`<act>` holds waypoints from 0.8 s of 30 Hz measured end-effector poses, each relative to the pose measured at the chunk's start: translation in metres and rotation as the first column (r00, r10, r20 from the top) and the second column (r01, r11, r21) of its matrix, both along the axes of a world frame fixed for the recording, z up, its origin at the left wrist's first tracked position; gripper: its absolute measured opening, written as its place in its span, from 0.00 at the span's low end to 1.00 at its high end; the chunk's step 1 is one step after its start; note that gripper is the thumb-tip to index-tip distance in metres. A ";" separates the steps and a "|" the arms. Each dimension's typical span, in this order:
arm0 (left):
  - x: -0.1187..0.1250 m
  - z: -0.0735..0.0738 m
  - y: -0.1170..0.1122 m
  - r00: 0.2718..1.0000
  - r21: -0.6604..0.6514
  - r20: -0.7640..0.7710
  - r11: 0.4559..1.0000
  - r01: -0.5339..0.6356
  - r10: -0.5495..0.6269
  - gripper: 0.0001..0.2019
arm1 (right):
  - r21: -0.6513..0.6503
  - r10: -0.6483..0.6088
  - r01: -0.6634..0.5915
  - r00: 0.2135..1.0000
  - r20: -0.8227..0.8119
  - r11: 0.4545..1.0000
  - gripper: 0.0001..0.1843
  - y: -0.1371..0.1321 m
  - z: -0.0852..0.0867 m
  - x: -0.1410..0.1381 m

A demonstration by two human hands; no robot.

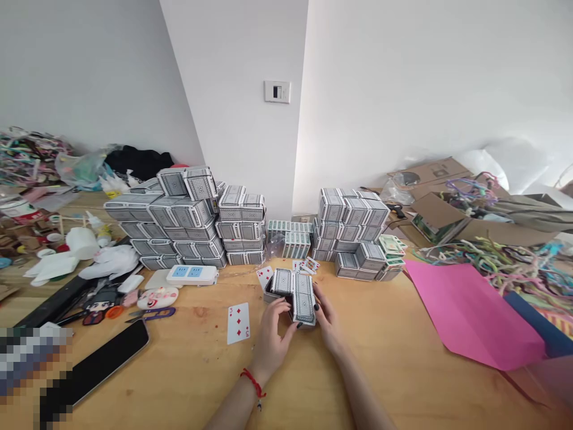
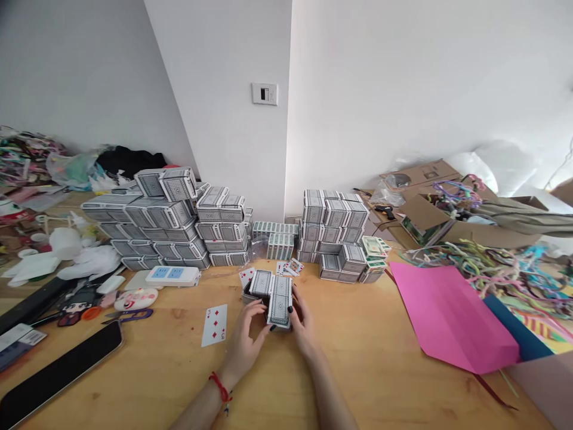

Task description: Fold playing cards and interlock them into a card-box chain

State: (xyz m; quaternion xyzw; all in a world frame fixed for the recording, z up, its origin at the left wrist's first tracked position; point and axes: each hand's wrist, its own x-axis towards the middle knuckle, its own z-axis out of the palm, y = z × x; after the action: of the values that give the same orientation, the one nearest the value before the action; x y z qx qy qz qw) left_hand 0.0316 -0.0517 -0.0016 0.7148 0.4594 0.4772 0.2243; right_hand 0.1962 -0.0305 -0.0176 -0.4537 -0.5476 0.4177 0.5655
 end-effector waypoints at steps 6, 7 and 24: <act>0.000 0.012 0.019 0.983 0.048 -0.161 0.996 -0.076 0.083 0.15 | 0.045 0.119 -0.119 0.993 -0.001 0.992 0.41 -0.005 0.002 -0.008; -0.001 0.016 0.023 0.982 0.057 -0.178 0.997 -0.058 0.067 0.16 | 0.044 0.113 -0.114 0.993 0.021 0.993 0.42 -0.005 -0.001 -0.009; 0.011 0.034 0.053 0.933 -0.015 -0.358 0.999 0.029 -0.032 0.26 | 0.158 -0.361 0.325 0.850 0.383 0.932 0.42 0.006 -0.024 -0.042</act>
State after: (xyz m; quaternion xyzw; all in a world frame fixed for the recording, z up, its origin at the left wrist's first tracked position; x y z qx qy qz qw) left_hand 0.0421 0.0008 0.0321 0.7958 0.4837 0.3332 0.1477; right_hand 0.1546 -0.0245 -0.0411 -0.5958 -0.5807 0.1822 0.5241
